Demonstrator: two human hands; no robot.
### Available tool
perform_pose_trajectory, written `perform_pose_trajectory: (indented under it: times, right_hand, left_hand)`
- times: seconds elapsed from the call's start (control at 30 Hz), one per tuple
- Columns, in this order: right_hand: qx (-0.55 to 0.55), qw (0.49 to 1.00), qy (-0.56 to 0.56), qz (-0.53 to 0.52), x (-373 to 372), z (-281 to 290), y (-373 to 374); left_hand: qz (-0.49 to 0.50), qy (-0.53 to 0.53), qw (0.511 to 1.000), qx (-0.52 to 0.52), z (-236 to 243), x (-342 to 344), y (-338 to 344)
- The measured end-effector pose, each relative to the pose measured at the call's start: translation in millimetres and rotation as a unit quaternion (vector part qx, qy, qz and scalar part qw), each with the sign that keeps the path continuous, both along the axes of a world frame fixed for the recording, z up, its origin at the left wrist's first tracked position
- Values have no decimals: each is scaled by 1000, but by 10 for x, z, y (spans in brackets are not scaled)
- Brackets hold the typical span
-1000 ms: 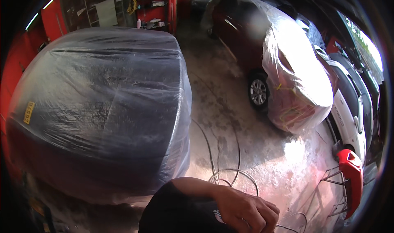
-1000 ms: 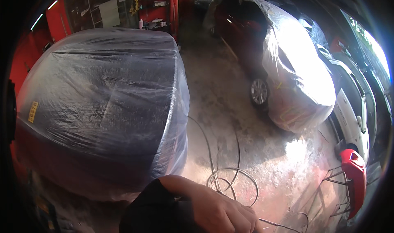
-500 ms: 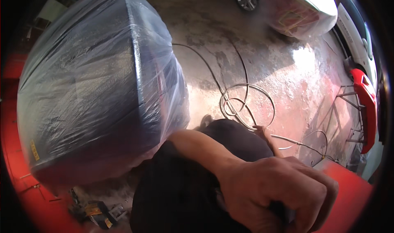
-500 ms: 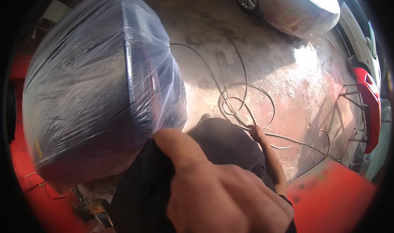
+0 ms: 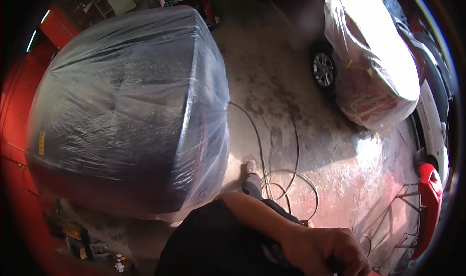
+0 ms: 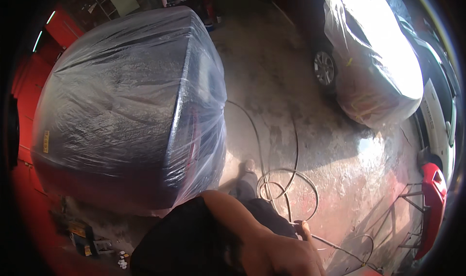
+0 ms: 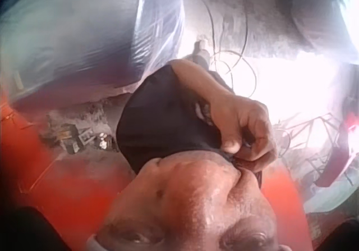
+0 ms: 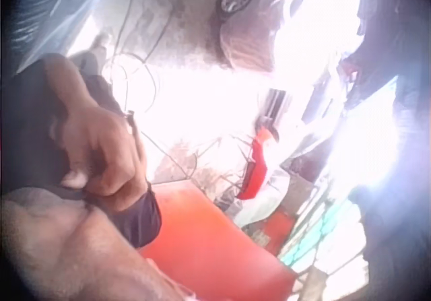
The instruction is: The person carries a metal rack to a painting stand, picks up a spray gun, and applies red paint to a car bumper.
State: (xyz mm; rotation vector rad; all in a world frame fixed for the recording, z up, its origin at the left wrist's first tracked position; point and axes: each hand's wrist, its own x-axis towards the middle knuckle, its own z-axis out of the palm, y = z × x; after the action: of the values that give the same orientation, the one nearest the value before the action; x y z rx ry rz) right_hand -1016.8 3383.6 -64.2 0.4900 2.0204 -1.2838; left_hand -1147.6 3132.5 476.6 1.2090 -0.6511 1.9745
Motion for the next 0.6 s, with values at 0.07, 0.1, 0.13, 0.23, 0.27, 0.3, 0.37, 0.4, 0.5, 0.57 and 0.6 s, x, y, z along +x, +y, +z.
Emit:
perform_pose_trajectory:
  times: [0.07, 0.1, 0.13, 0.23, 0.27, 0.3, 0.37, 0.4, 0.5, 0.57, 0.6]
  right_hand:
    - [4, 1000, 4, 14, -405, 47, 49]
    - [8, 1000, 7, 24, -611, 61, 51]
    - [12, 999, 10, 32, -832, 85, 68]
    - [30, 998, 22, 56, -1443, 186, 99]
    - [33, 997, 33, 64, -1690, 246, 100]
    - [32, 996, 40, 67, -1838, 301, 96]
    - [32, 994, 78, 74, -2292, 394, 118]
    - [25, 992, 104, 72, -2484, 434, 131]
    - [-15, 994, 108, -6, -3053, 598, 59]
    - [-49, 995, 68, -60, -3389, 653, 62]
    - [-32, 997, 65, -26, -3534, 609, 129]
  left_hand:
    - [48, 25, 999, -8, 4, -288, -26]
    - [68, 36, 997, -8, 10, -449, -58]
    - [80, 90, 992, -28, 31, -636, -99]
    - [107, 156, 981, -40, 44, -1163, -222]
    - [121, 171, 977, -39, 64, -1324, -252]
    - [130, 180, 974, -41, 69, -1464, -262]
    - [150, 193, 969, -40, 64, -1828, -280]
    - [154, 197, 967, -46, 44, -1992, -283]
    - [180, 211, 958, -71, -19, -2497, -316]
    - [205, 219, 950, -82, -62, -2839, -350]
    - [218, 226, 946, -84, -78, -3004, -341]
